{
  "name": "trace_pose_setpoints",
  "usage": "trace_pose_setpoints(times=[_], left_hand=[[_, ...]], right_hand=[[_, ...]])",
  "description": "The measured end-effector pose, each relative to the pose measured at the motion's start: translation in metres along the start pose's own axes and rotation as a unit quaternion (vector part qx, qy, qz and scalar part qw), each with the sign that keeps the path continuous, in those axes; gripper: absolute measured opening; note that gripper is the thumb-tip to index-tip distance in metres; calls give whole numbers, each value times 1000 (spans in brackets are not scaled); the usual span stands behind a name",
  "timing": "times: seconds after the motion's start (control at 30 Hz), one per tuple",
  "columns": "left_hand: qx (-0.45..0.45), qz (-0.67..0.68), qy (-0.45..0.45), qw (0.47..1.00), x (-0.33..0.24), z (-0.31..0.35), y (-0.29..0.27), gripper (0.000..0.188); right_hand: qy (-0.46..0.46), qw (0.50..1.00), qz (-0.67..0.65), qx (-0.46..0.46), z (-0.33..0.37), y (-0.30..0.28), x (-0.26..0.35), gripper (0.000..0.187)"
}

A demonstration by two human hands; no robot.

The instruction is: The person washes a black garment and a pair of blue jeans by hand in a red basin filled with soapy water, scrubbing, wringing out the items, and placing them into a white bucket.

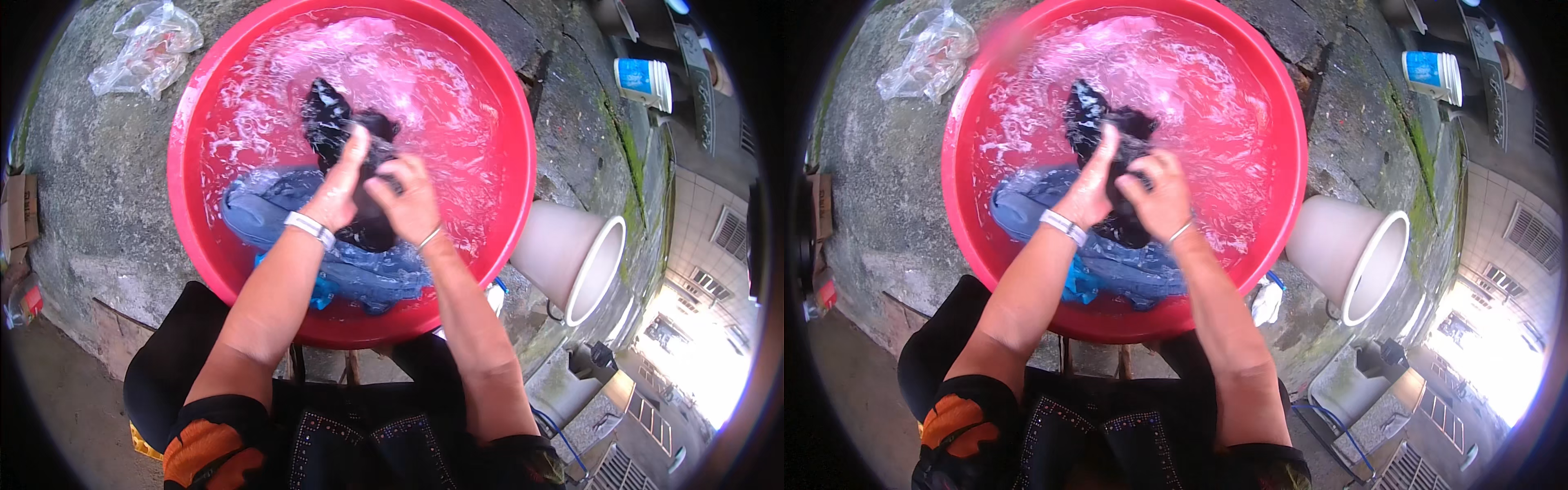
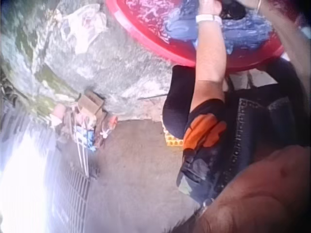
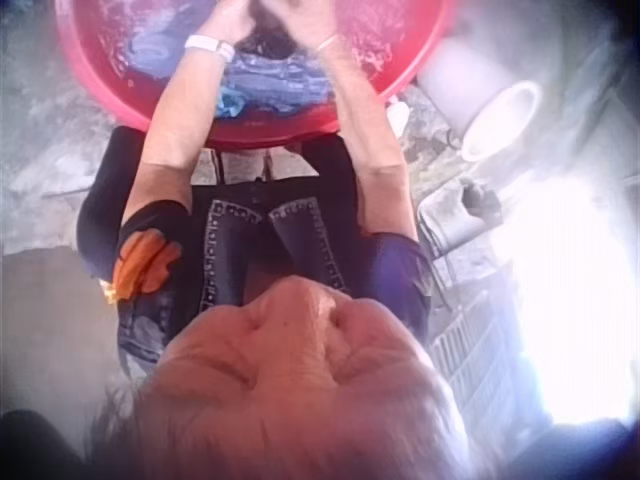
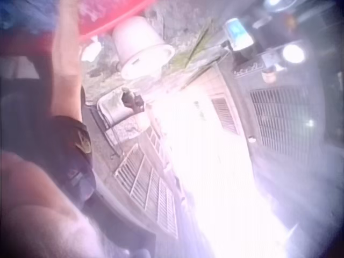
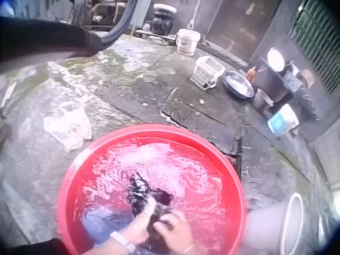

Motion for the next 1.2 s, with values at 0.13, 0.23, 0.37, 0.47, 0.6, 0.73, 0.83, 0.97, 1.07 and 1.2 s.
trace_pose_setpoints(times=[0.13,0.23,0.37,0.47,0.6,0.73,0.83,0.97,1.07,1.2], left_hand=[[17,23,-36,999,-19,30,4,67],[64,161,-18,985,-2,20,1,51],[-124,130,119,977,1,18,-15,36],[-212,38,-15,976,12,40,18,37],[69,-471,96,874,-11,45,129,41],[162,-436,226,856,-43,46,155,56],[0,-476,255,842,-82,12,63,50],[-15,-699,240,673,-95,19,25,67],[-79,-858,197,468,-77,29,19,62],[-153,-884,90,433,-96,23,-30,57]], right_hand=[[-121,991,-47,17,17,9,110,20],[-97,993,23,-59,6,6,108,16],[-83,986,67,-127,-16,-7,74,19],[13,991,40,-130,-35,-40,24,16],[99,979,136,-115,-23,-128,-133,31],[320,937,135,-40,25,-174,-231,50],[353,891,281,57,34,-173,-177,67],[9,881,457,119,-8,-97,-27,85],[-112,844,442,281,5,0,-15,75],[49,848,445,284,-5,-13,-79,81]])
Point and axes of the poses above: each hand's wrist, its own z-axis away from the middle knuckle, its own y-axis out of the palm, x = y × z, the point moved 10 cm from there along -z, towards the middle knuckle, and after that the axes turned 1 degree about x, right-handed, at the moved point
